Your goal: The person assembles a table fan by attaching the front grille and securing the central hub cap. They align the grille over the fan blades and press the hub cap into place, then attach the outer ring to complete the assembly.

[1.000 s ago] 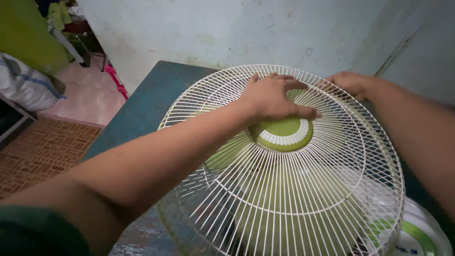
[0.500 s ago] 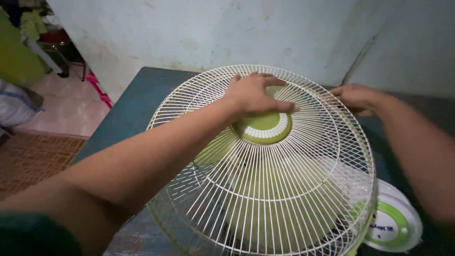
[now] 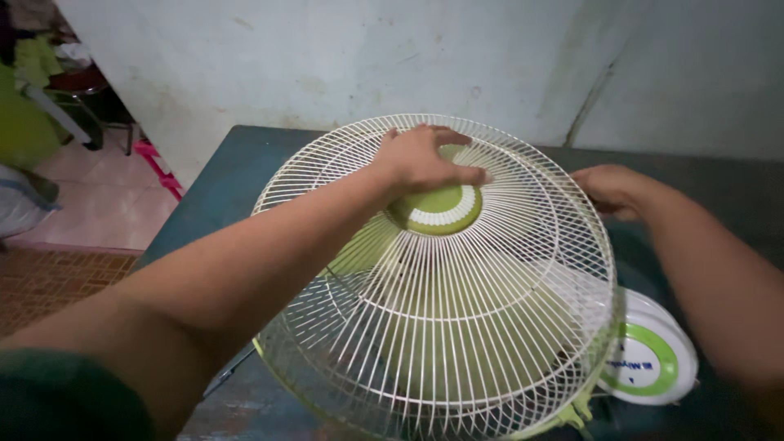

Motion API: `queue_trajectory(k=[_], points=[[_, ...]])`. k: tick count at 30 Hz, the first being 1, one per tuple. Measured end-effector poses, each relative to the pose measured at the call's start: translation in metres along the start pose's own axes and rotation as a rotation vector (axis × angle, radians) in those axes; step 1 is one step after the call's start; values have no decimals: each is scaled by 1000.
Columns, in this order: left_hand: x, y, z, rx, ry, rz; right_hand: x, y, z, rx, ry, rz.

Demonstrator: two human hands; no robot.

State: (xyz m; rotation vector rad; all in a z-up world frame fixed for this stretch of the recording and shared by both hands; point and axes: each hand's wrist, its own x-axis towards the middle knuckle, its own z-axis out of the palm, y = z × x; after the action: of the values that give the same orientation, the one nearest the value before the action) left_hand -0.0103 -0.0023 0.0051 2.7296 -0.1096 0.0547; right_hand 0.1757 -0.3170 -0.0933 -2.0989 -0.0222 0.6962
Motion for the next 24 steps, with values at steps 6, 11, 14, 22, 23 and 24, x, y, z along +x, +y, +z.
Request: queue_trajectory(k=[6, 11, 14, 22, 23, 24], points=[[-2, 6, -3, 0, -3, 12, -25, 19, 1, 76, 88, -105], [0, 8, -3, 21, -26, -15, -30, 18, 13, 217, 91, -67], [2, 8, -1, 15, -46, -38, -30, 26, 14, 256, 78, -94], [9, 8, -2, 9, -9, 40, -4, 63, -6, 504, -7, -177], [8, 6, -2, -1, 4, 42, -1, 64, -8, 526, -13, -176], [6, 2, -3, -124, 59, 12, 1, 64, -8, 547, -18, -175]])
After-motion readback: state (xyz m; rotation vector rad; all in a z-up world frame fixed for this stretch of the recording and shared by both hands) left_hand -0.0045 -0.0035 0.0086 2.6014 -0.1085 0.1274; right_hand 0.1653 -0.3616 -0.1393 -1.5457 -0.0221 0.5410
